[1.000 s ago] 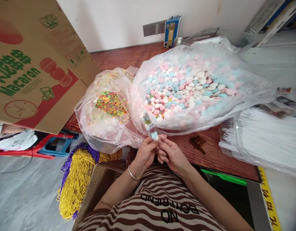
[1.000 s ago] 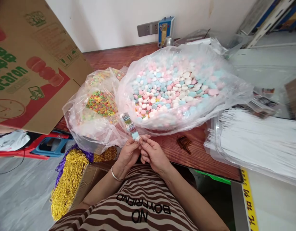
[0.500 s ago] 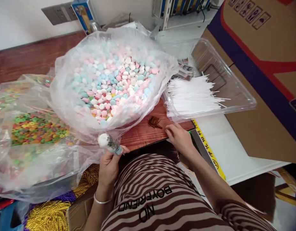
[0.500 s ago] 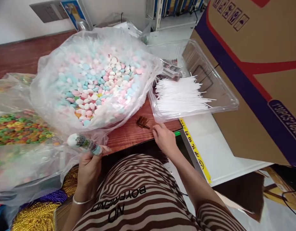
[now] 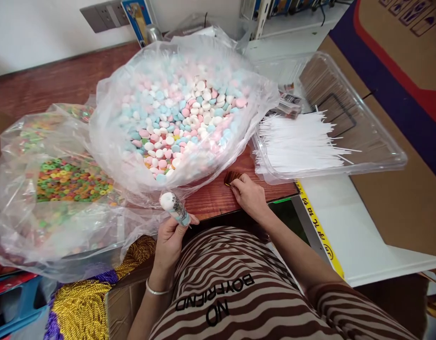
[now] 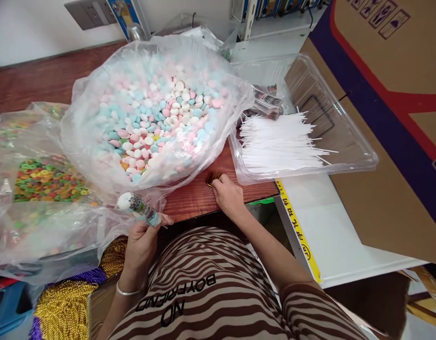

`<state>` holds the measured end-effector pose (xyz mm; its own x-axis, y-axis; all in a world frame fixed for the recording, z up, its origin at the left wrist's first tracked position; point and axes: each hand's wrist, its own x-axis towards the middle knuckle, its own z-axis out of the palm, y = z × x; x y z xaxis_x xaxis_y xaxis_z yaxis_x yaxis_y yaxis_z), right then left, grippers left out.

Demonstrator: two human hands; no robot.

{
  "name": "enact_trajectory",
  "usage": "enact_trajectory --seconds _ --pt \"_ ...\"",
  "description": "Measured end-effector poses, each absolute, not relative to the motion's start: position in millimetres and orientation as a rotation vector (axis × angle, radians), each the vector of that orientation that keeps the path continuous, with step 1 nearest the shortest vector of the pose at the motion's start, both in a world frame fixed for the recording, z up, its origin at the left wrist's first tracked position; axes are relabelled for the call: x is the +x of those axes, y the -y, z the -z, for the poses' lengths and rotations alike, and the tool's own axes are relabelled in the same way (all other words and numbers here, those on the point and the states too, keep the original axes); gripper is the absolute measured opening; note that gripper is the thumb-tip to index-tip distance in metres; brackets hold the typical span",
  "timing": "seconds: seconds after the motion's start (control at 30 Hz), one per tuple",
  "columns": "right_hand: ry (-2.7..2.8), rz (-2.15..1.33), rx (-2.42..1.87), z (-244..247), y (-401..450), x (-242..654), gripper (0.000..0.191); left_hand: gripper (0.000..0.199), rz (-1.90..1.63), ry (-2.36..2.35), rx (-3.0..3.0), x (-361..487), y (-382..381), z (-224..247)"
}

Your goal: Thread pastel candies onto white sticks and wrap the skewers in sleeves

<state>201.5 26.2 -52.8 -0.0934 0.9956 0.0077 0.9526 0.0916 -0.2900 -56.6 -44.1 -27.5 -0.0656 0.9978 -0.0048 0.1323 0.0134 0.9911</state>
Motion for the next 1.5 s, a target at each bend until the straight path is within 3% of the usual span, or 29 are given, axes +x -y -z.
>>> enact_trajectory --seconds 0.47,0.67,0.83,1.03,1.3,1.5 --pt "1.749 -0.514 -1.634 53 -24 210 0.017 0.036 -1.090 -1.364 1.197 -55 42 29" --pt "1.213 -1.098 -1.312 41 -23 209 0.024 0.028 -0.948 -1.413 1.304 -57 40 18" --pt "1.092 -1.432 -0.998 8 5 183 0.026 0.020 -0.755 -1.704 1.865 -42 35 7" --pt "1.203 -1.545 -1.152 4 26 128 0.039 0.027 -0.726 -1.846 2.258 -25 32 4" --pt "1.108 -1.597 -1.197 18 22 117 0.042 0.014 -0.948 -1.909 2.209 -25 39 6" --pt "0.894 -1.731 -1.143 24 22 115 0.044 0.028 -1.022 -1.829 2.235 -24 39 9"
